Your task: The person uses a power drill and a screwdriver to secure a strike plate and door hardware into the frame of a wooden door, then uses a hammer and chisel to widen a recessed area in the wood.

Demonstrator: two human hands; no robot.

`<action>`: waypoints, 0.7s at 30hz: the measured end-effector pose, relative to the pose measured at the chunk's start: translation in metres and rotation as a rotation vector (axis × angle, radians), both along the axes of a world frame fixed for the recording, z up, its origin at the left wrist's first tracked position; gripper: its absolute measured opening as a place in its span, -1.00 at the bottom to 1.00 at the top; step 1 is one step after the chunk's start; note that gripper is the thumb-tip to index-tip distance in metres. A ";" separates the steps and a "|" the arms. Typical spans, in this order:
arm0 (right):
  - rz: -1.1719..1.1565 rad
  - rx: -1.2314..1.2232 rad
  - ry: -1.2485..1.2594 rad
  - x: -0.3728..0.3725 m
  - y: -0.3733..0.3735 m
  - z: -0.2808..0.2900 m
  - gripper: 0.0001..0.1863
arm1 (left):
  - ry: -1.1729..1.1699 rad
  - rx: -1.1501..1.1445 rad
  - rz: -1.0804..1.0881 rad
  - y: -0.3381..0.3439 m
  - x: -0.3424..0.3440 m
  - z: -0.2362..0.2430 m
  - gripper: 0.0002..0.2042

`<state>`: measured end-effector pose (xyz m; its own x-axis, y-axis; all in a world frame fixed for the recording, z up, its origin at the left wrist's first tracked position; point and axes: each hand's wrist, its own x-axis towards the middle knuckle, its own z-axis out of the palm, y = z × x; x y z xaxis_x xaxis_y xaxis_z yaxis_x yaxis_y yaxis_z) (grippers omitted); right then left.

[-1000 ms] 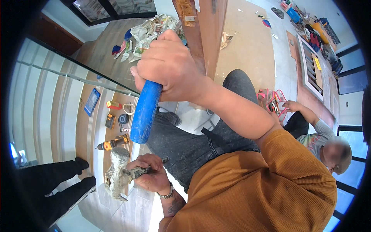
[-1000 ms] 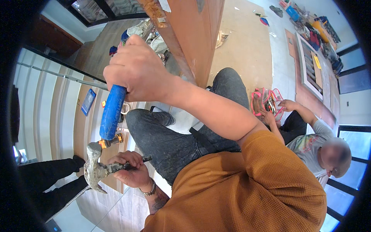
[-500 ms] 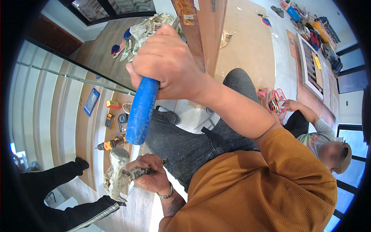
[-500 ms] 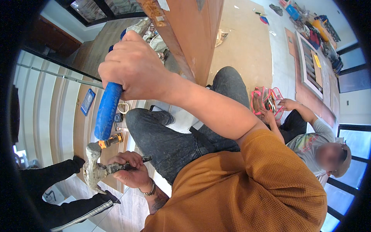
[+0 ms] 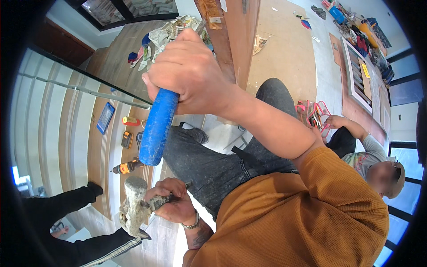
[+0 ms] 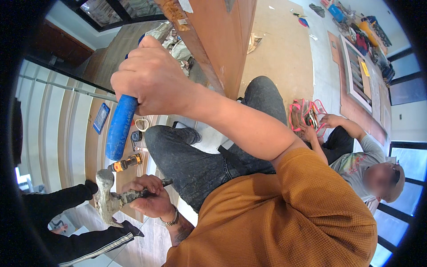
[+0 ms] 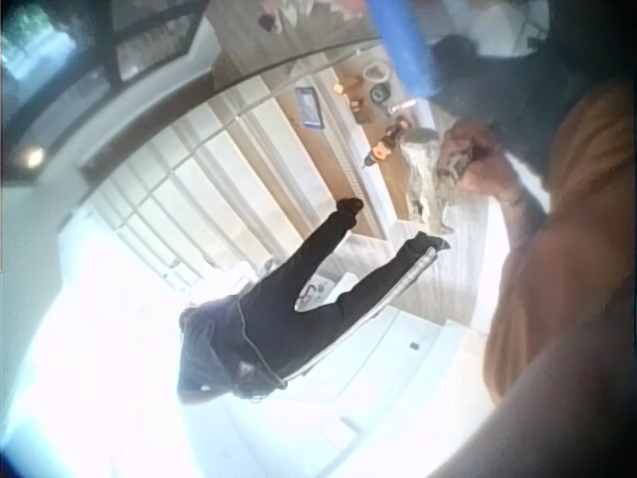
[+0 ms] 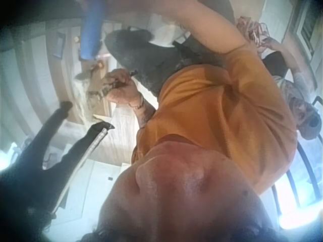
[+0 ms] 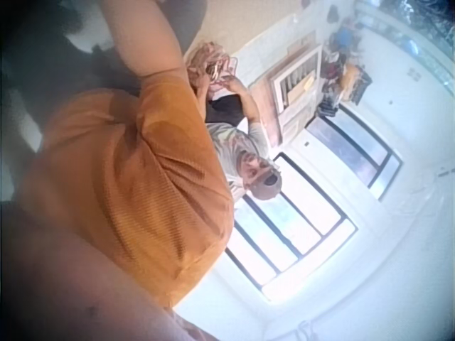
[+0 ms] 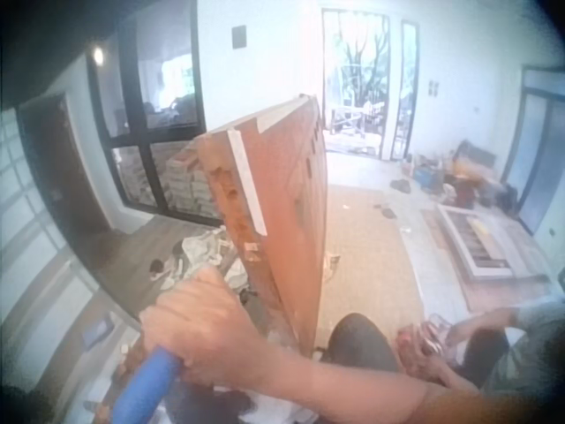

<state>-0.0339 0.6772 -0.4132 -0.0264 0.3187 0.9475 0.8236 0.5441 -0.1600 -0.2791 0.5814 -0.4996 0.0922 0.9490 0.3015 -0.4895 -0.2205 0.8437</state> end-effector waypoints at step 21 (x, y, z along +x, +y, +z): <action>-0.039 0.045 -0.008 0.001 0.006 -0.004 -0.72 | 0.144 0.024 0.071 0.008 0.013 0.006 -0.39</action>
<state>-0.0326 0.6830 -0.4170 -0.0227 0.2763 0.9608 0.8458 0.5177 -0.1289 -0.2658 0.5894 -0.4934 0.0691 0.9474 0.3125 -0.3461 -0.2711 0.8982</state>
